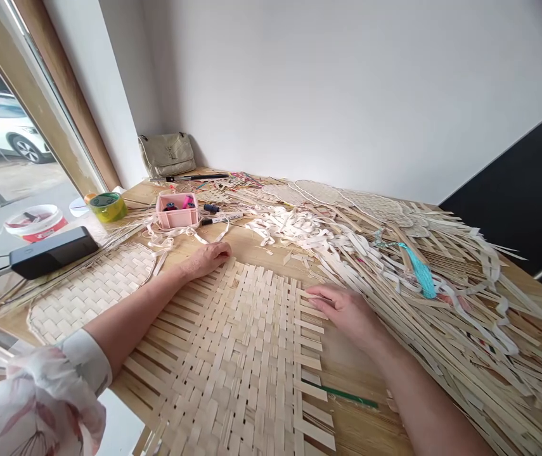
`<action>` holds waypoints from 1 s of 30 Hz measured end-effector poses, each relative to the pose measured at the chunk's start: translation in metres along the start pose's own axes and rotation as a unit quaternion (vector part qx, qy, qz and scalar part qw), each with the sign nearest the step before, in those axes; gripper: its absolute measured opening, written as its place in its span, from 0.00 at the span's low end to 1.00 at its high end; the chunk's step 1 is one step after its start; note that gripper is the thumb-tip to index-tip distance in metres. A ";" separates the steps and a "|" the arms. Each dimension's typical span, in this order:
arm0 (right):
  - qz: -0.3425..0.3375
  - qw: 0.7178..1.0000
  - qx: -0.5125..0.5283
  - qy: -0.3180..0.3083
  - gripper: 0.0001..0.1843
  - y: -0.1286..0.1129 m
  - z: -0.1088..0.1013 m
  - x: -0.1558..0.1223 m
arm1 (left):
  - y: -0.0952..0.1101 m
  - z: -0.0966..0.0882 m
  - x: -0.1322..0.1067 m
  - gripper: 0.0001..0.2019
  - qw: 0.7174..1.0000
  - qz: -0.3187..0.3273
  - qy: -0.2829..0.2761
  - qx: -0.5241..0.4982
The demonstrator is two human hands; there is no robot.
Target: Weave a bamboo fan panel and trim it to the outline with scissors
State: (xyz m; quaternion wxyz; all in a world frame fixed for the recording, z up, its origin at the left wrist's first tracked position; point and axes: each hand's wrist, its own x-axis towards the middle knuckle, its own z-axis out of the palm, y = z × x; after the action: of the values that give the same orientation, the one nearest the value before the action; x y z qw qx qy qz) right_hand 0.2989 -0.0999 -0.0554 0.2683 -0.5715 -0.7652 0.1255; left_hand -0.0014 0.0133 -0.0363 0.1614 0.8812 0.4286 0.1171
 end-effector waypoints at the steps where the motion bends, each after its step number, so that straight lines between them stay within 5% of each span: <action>1: -0.009 1.000 -0.020 -0.011 0.10 0.000 -0.001 0.001 | 0.000 0.000 0.000 0.05 1.000 0.000 -0.002 0.000; 9: -0.025 0.996 -0.069 -0.047 0.09 -0.009 -0.009 0.009 | -0.004 0.000 0.000 0.06 1.000 0.013 -0.007 -0.017; 21: -0.031 0.999 -0.032 -0.016 0.09 -0.006 0.000 0.002 | -0.001 -0.010 -0.003 0.03 0.999 0.007 -0.050 -0.012; 30: -0.054 0.999 -0.003 0.006 0.12 0.000 0.007 0.002 | -0.015 -0.016 -0.004 0.04 0.989 0.037 -0.093 -0.107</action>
State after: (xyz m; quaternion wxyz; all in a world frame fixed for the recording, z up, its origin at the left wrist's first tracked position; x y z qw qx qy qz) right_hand 0.2946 -0.0968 -0.0602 0.2781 -0.5308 -0.7936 0.1051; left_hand -0.0197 0.0218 -0.0274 0.2892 0.8812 0.3640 0.0854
